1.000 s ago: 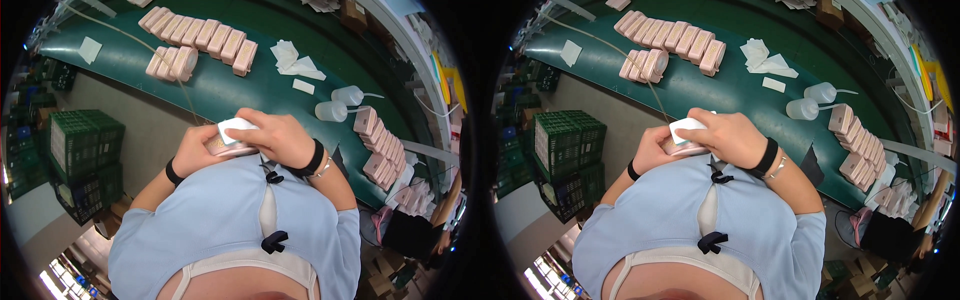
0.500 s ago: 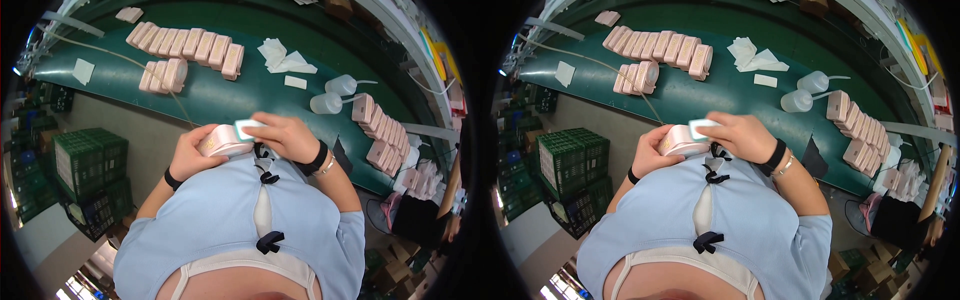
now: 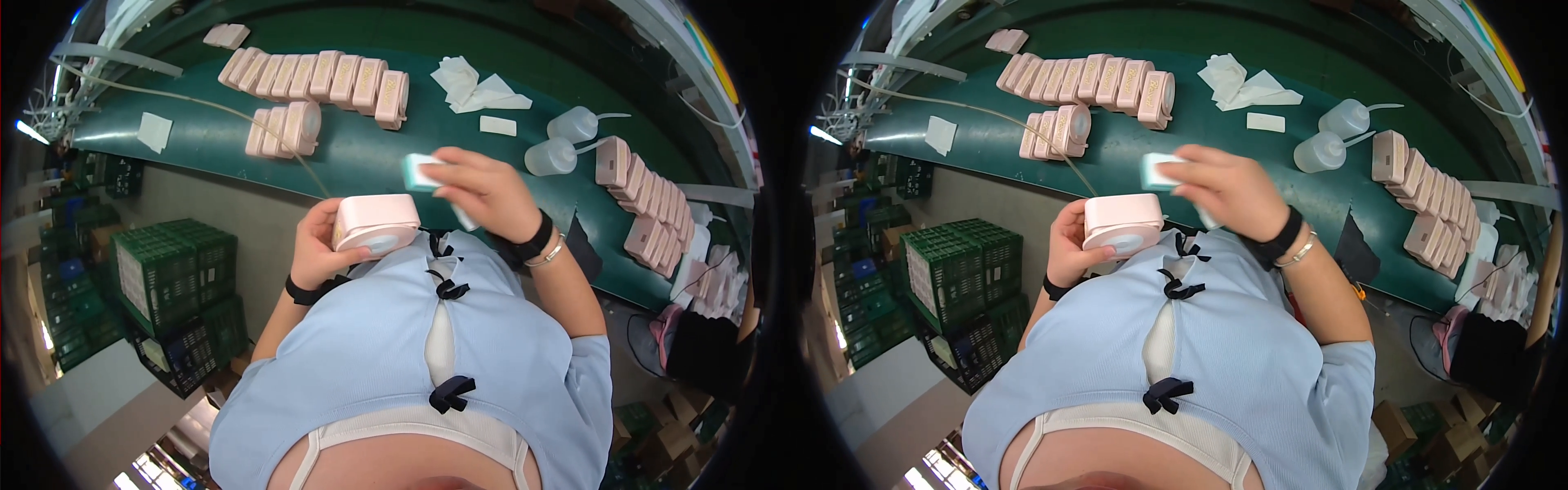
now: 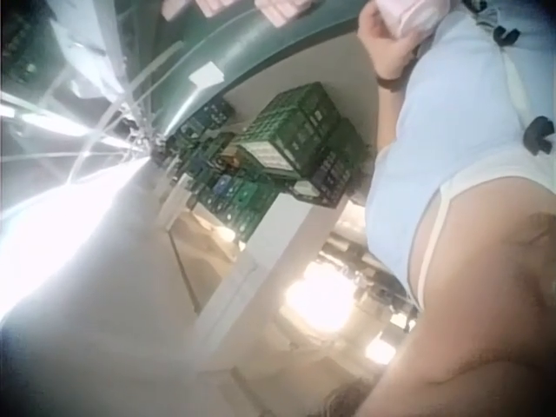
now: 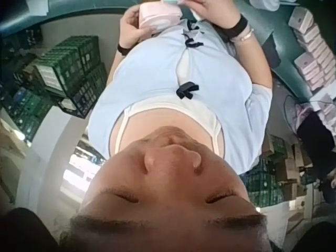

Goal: Cleaning and inspecting pink plastic electronic housings using an air nozzle and a cleaning cloth on an assembly line.

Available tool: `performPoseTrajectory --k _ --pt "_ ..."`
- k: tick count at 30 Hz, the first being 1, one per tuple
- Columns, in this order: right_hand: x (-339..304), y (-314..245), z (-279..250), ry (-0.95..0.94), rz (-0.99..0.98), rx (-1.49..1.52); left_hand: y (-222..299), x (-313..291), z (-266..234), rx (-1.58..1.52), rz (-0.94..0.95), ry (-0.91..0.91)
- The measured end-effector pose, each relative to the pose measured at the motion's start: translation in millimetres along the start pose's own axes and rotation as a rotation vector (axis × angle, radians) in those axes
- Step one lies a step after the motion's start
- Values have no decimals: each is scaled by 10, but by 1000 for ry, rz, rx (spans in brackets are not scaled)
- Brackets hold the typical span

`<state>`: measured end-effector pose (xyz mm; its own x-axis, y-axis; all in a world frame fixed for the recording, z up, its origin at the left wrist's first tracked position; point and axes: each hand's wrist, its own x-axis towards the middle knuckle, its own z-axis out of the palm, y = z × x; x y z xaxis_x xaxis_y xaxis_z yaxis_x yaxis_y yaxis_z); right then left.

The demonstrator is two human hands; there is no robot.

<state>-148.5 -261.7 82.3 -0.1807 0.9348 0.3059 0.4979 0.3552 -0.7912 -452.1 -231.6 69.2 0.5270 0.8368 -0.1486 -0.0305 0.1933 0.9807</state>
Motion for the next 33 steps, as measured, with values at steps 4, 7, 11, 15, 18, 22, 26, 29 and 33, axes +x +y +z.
performPoseTrajectory --k 4,7,11,15,18,22,26,29,33 --pt "260 -323 61 -248 -169 -10 -16 -68 12 -7 -73 0" --pt "125 -74 11 -394 -156 -293 -183 -159 -84 -37 -71 71" --pt "-268 558 -84 -330 134 -281 -324 -177 -284 -346 75 274" --pt "-494 1439 251 -95 321 -276 -510 -160 -425 -844 -172 238" --pt "-550 1999 529 190 369 -397 -469 -85 -379 -932 -240 182" --pt "-367 1961 587 431 663 -343 -314 65 -271 -986 -258 72" --pt "217 978 389 320 601 816 -333 186 -200 -1131 -300 -147" --pt "483 210 351 276 48 469 -357 263 -161 -1189 -343 -246" --pt "499 -269 422 59 -333 203 -375 344 -68 -1199 -384 -210"
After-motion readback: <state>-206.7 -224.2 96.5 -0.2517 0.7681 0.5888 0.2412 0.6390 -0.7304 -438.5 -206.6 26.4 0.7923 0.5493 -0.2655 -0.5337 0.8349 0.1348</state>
